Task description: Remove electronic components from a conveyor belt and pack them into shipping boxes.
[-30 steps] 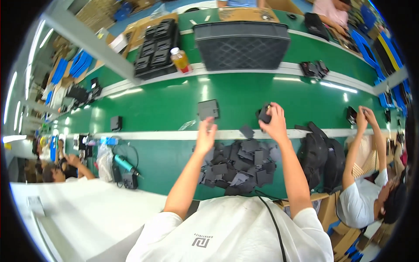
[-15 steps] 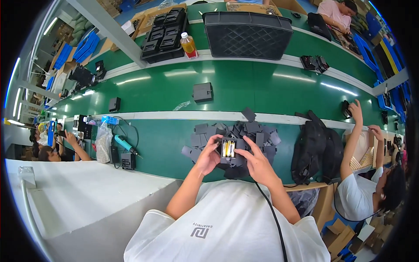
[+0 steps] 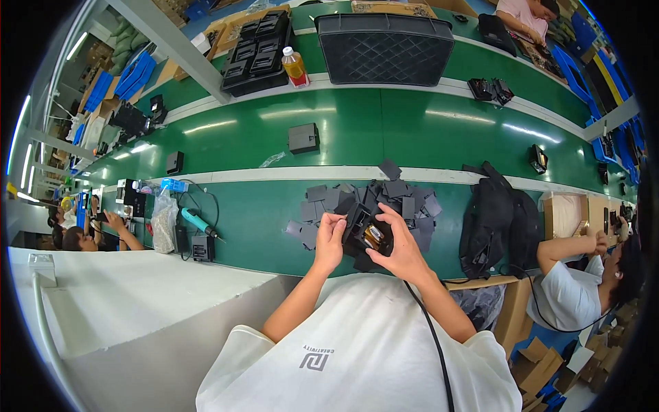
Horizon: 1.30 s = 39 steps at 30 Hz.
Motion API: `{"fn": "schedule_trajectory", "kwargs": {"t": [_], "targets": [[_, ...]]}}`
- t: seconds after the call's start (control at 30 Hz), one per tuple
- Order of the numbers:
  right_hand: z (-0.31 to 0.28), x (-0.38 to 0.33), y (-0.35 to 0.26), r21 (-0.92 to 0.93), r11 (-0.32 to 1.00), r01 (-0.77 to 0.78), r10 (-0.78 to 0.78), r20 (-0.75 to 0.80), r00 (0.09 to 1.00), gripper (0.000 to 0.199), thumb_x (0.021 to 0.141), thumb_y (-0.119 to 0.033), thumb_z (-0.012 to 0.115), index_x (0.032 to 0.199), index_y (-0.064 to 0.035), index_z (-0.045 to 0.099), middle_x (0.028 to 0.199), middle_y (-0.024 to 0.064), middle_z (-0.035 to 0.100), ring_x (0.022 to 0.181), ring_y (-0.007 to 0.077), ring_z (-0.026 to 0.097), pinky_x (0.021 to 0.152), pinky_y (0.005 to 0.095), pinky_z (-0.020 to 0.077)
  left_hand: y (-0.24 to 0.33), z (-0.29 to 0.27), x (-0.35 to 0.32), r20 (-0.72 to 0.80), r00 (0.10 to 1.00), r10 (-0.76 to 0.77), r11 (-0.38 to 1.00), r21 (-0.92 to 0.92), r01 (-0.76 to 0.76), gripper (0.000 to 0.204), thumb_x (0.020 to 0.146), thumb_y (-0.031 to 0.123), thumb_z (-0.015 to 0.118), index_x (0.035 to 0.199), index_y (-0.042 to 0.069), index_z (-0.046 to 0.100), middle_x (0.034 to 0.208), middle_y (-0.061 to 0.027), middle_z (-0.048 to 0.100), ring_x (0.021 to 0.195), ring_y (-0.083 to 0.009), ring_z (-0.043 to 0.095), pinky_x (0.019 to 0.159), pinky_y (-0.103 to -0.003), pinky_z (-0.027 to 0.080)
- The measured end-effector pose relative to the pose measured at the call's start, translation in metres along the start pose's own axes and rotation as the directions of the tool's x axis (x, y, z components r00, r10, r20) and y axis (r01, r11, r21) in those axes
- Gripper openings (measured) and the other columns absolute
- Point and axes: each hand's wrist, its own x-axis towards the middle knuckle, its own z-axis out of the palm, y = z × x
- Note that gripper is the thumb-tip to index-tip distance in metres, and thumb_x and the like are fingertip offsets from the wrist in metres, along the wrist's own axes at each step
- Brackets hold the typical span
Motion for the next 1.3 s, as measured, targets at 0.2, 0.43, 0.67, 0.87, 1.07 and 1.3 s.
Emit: {"fn": "schedule_trajectory", "kwargs": {"t": [0.2,0.43,0.67,0.87,1.07,1.3], "targets": [[-0.001,0.001,0.006,-0.116,0.986,0.123,-0.116,0.064,0.991,0.067,0.072,-0.01,0.075,0.13,-0.0055,0.044,0.147,0.013,0.038,0.131,0.0304,0.041,0.106,0.0397,0.0368,0.031,0.017,-0.011,-0.014,0.986,-0.164,0.981,-0.103,0.161,0.013,0.098,0.018,0.05,0.105,0.006,0.05,0.095,-0.0051,0.057,0.08,-0.0105,0.051,0.063,-0.024,0.044],[-0.009,0.004,0.003,-0.064,0.989,0.13,-0.124,0.099,0.987,0.066,0.072,-0.008,0.074,0.132,-0.0053,0.046,0.145,0.0126,0.041,0.131,0.0302,0.042,0.107,0.0398,0.0365,0.037,0.012,-0.008,0.092,0.974,-0.205,0.952,-0.212,0.22,0.007,0.098,0.013,0.051,0.098,0.007,0.048,0.102,-0.0062,0.057,0.082,-0.0099,0.052,0.071,-0.023,0.046],[-0.001,0.015,0.024,-0.067,0.994,0.089,-0.096,-0.116,0.989,0.054,0.077,-0.008,0.071,0.126,-0.0028,0.05,0.138,0.0135,0.046,0.123,0.0277,0.048,0.103,0.0376,0.039,0.026,0.023,-0.01,0.111,0.988,-0.108,0.894,-0.424,0.145,0.014,0.095,0.009,0.056,0.091,0.009,0.042,0.107,-0.0044,0.056,0.088,-0.0114,0.049,0.08,-0.023,0.042],[0.006,0.024,0.03,0.338,0.852,-0.4,0.434,-0.028,0.9,0.037,0.084,-0.01,0.067,0.117,-0.0025,0.052,0.12,0.0114,0.055,0.107,0.022,0.055,0.096,0.0342,0.0423,0.023,0.02,-0.005,0.142,0.987,-0.08,0.886,-0.443,0.136,0.018,0.093,0.004,0.057,0.091,0.01,0.04,0.109,-0.0054,0.055,0.092,-0.0124,0.048,0.086,-0.024,0.039],[0.007,0.052,0.06,0.512,0.813,-0.278,0.309,0.025,0.951,0.025,0.092,-0.017,0.059,0.111,-0.0036,0.052,0.106,0.0078,0.057,0.097,0.018,0.055,0.089,0.032,0.044,0.03,0.011,0.002,0.099,0.989,-0.109,0.902,-0.408,0.14,0.015,0.093,0.005,0.055,0.092,0.01,0.041,0.105,-0.004,0.053,0.09,-0.0126,0.048,0.081,-0.025,0.042],[-0.006,0.144,0.189,-0.617,0.759,-0.209,-0.013,-0.335,0.942,0.022,0.09,-0.021,0.06,0.101,-0.0025,0.062,0.099,0.0097,0.062,0.085,0.0236,0.058,0.077,0.0316,0.0466,0.036,0.005,0.017,0.078,0.962,-0.261,0.776,-0.575,0.257,0.01,0.096,0.014,0.054,0.099,0.012,0.044,0.098,-0.0011,0.048,0.087,-0.0128,0.051,0.07,-0.025,0.045]]}}
